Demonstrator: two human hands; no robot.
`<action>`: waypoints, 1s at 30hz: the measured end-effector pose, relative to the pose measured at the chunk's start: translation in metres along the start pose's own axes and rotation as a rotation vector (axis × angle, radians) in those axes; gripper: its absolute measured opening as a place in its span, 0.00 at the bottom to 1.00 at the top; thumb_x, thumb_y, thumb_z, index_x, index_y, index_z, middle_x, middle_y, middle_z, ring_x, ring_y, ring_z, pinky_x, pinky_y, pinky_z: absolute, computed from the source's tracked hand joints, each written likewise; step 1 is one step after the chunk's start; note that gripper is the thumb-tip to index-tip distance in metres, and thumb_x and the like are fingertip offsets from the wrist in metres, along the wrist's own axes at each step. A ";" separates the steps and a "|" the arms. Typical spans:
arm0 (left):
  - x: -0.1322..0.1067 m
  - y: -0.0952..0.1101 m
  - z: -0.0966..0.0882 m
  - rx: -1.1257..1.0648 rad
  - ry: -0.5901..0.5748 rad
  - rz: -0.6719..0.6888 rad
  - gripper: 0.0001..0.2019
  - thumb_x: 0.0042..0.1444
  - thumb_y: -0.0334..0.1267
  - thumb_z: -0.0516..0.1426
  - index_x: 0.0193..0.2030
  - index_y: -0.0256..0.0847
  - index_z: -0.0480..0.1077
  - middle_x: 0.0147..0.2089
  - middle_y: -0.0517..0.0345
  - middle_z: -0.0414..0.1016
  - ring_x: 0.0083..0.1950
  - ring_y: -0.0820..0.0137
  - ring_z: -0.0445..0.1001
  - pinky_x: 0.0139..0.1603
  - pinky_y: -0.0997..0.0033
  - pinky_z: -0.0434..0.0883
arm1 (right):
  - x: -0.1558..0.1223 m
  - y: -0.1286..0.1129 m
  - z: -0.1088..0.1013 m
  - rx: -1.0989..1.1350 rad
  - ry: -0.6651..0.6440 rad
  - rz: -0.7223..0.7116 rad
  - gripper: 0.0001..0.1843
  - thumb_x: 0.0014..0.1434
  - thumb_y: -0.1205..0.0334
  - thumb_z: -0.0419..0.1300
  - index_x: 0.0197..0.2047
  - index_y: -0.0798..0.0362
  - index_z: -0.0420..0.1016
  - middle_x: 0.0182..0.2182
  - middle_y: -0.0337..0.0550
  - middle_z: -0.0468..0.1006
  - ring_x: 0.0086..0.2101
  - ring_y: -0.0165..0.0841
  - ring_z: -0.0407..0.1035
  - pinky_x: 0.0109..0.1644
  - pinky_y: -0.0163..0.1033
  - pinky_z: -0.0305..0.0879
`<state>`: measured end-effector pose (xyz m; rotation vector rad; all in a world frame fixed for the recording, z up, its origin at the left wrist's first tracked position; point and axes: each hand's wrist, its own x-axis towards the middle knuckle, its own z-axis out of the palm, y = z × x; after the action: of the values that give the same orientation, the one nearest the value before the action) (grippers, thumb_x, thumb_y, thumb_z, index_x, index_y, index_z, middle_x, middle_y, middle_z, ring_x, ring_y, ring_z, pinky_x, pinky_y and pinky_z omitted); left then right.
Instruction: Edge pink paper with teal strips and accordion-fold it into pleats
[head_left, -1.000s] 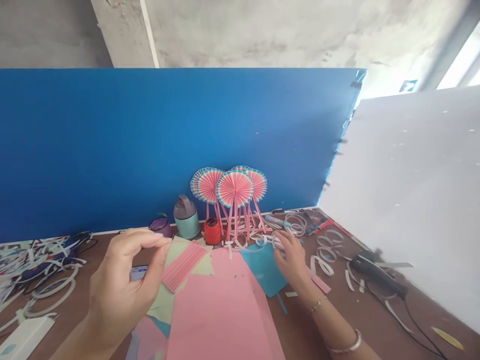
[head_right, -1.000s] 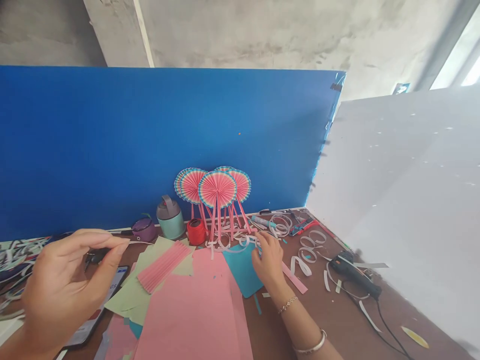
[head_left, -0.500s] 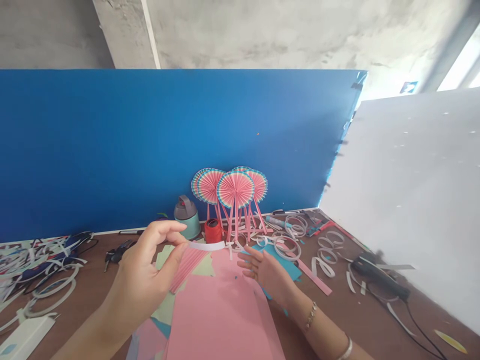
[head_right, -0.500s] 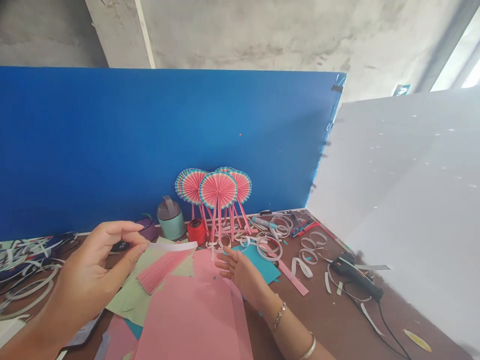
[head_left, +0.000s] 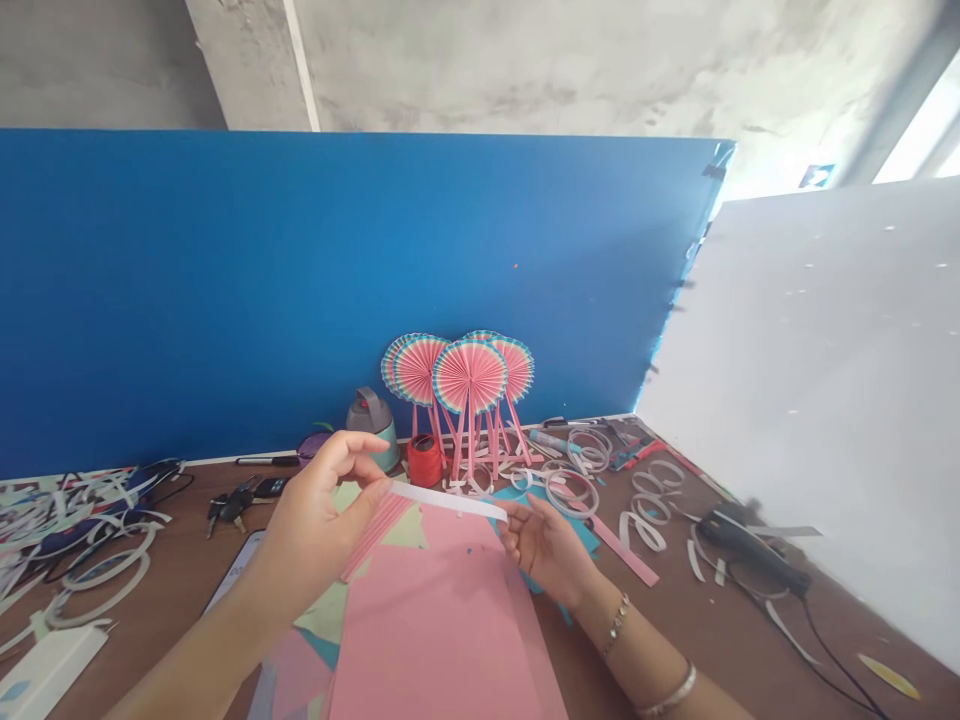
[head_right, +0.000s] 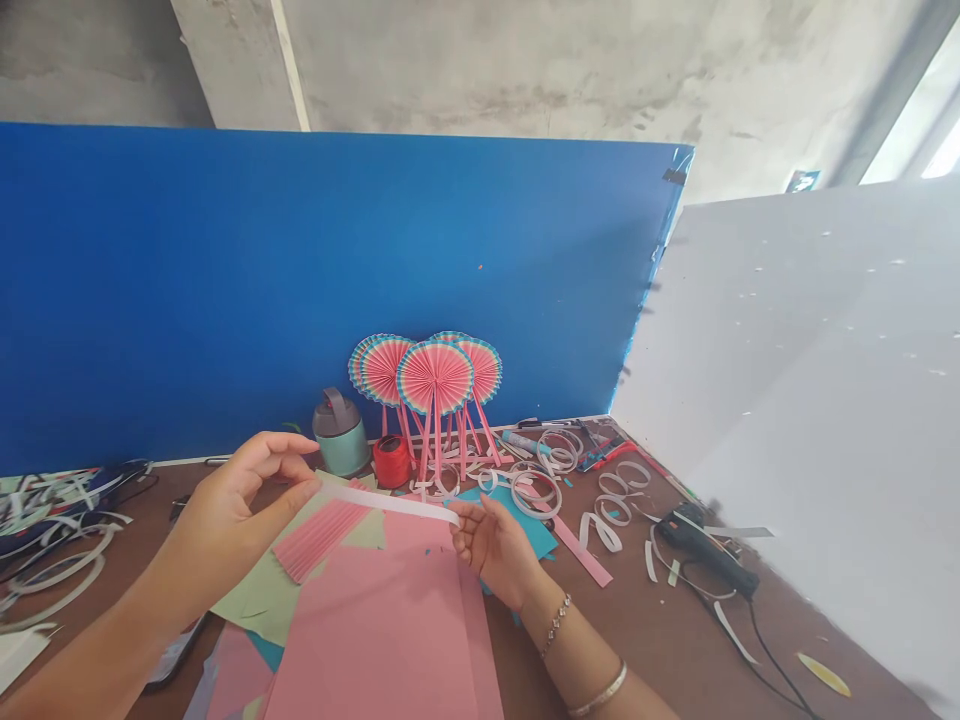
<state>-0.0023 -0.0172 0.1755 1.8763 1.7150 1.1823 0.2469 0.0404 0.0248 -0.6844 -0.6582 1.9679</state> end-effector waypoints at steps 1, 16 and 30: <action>0.001 -0.007 0.000 0.020 0.011 -0.017 0.13 0.52 0.43 0.53 0.45 0.46 0.64 0.30 0.63 0.74 0.34 0.66 0.73 0.35 0.68 0.69 | 0.001 0.000 -0.002 -0.022 0.018 -0.017 0.15 0.54 0.53 0.58 0.35 0.57 0.76 0.25 0.41 0.73 0.23 0.26 0.65 0.28 0.30 0.61; -0.040 -0.128 0.034 0.004 -0.041 -0.327 0.14 0.48 0.39 0.51 0.43 0.42 0.62 0.24 0.65 0.71 0.28 0.67 0.72 0.34 0.67 0.65 | -0.001 0.018 0.004 -0.899 0.195 -0.215 0.12 0.50 0.53 0.58 0.27 0.54 0.69 0.21 0.33 0.65 0.22 0.26 0.58 0.26 0.32 0.55; -0.062 -0.141 0.057 0.121 -0.068 -0.422 0.12 0.50 0.35 0.49 0.42 0.46 0.61 0.27 0.65 0.71 0.30 0.68 0.74 0.34 0.70 0.67 | 0.002 0.036 -0.010 -1.220 0.270 -0.211 0.17 0.51 0.60 0.51 0.45 0.53 0.65 0.22 0.33 0.70 0.24 0.31 0.65 0.30 0.36 0.58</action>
<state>-0.0475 -0.0286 0.0181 1.4883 2.0485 0.8574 0.2322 0.0284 -0.0075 -1.4703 -1.6793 1.0788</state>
